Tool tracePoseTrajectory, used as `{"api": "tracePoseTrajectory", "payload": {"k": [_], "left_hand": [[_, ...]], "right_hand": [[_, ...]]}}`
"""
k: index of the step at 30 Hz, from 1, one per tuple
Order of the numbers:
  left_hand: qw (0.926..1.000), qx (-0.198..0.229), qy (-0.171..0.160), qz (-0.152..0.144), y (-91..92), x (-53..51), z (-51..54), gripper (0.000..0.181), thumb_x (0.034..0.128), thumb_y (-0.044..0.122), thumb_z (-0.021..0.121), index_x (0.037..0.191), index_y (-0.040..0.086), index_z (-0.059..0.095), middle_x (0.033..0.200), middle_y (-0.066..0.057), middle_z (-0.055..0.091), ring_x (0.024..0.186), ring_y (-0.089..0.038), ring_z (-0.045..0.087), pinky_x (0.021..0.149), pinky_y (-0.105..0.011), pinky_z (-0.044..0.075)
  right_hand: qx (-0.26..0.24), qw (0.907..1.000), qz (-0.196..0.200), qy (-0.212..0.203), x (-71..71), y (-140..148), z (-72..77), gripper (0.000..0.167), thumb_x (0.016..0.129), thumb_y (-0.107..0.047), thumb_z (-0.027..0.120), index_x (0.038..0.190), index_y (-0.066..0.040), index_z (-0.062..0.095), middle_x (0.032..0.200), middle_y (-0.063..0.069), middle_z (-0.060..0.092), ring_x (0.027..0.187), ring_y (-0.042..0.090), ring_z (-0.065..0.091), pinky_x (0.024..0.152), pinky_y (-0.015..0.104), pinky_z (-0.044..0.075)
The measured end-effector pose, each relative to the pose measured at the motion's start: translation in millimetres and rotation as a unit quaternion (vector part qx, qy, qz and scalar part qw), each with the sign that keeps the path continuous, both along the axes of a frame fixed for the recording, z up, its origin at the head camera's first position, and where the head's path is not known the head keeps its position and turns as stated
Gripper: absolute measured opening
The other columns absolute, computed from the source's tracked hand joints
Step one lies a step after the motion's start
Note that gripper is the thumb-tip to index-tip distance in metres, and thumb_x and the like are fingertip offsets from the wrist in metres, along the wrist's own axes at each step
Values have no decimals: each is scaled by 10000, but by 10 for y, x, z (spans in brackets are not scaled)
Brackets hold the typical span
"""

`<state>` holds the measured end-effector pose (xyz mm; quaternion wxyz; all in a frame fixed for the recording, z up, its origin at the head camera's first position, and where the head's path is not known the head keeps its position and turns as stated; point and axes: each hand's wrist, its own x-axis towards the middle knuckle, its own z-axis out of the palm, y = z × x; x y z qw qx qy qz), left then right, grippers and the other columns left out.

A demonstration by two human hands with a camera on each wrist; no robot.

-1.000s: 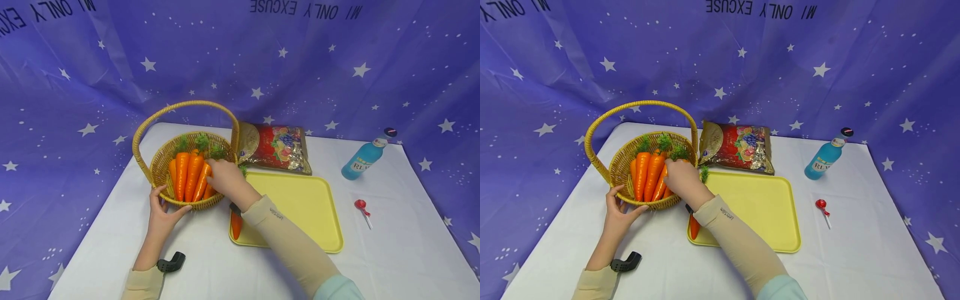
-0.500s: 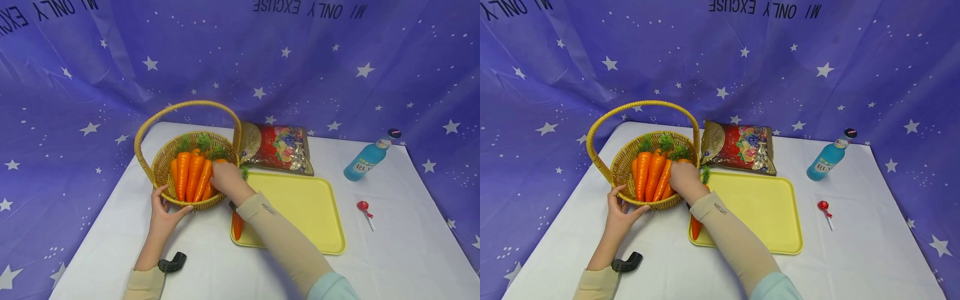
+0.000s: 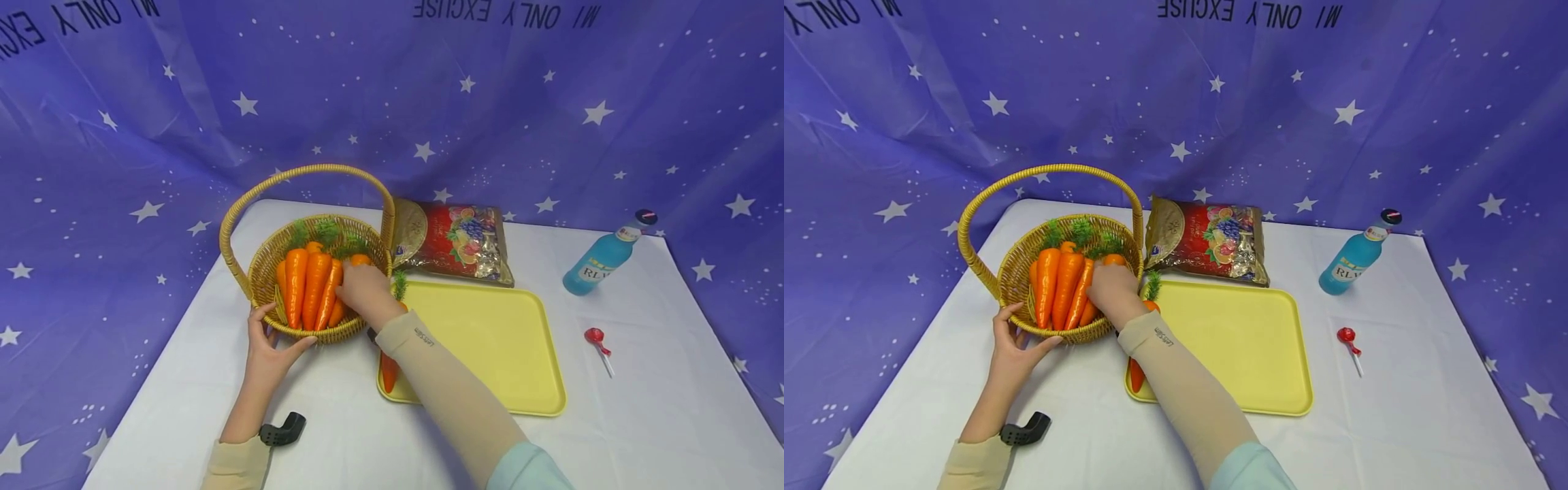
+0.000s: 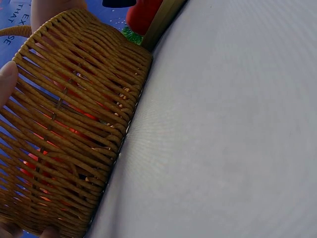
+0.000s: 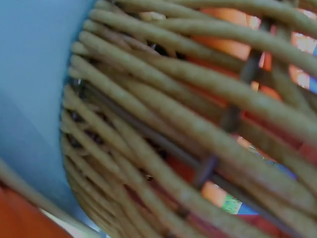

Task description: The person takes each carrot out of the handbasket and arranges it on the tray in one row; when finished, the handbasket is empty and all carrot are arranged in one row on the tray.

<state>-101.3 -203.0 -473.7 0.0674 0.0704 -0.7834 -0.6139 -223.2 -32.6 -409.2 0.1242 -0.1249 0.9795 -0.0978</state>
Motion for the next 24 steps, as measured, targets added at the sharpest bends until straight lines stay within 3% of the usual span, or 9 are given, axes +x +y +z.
{"api": "tracePoseTrajectory", "payload": {"k": [9,15,21,24], "left_hand": [[10000,-16,19,-25,-2,-3,-8,916,759,154,839,1417,121,202,1578,-100,-94,1436,-313,102,1154,-463,203],[10000,-22,-2,-39,1,-3,-4,919,764,162,836,1422,123,196,1577,-110,-112,1437,-311,98,1154,-467,204],[10000,27,12,-76,-2,3,-4,914,774,152,827,1425,117,187,1576,-111,-111,1434,-319,105,1152,-473,208],[9999,51,44,-106,-5,4,-2,908,780,147,821,1426,117,183,1577,-100,-100,1433,-324,107,1152,-478,205]], "right_hand": [[-1154,9918,202,516,3,93,9,513,904,-309,656,1383,-227,494,1095,112,663,864,283,639,628,370,534],[-1901,9775,212,887,24,157,-10,484,902,-241,669,1355,-294,507,1112,156,580,742,236,581,562,327,506],[-2458,9636,326,1003,41,210,-20,498,895,-246,695,1354,-324,518,1128,121,560,855,222,574,701,354,529],[-2865,9519,424,1003,49,247,-20,505,898,-248,697,1363,-322,515,1149,98,565,869,209,562,713,351,521]]}}
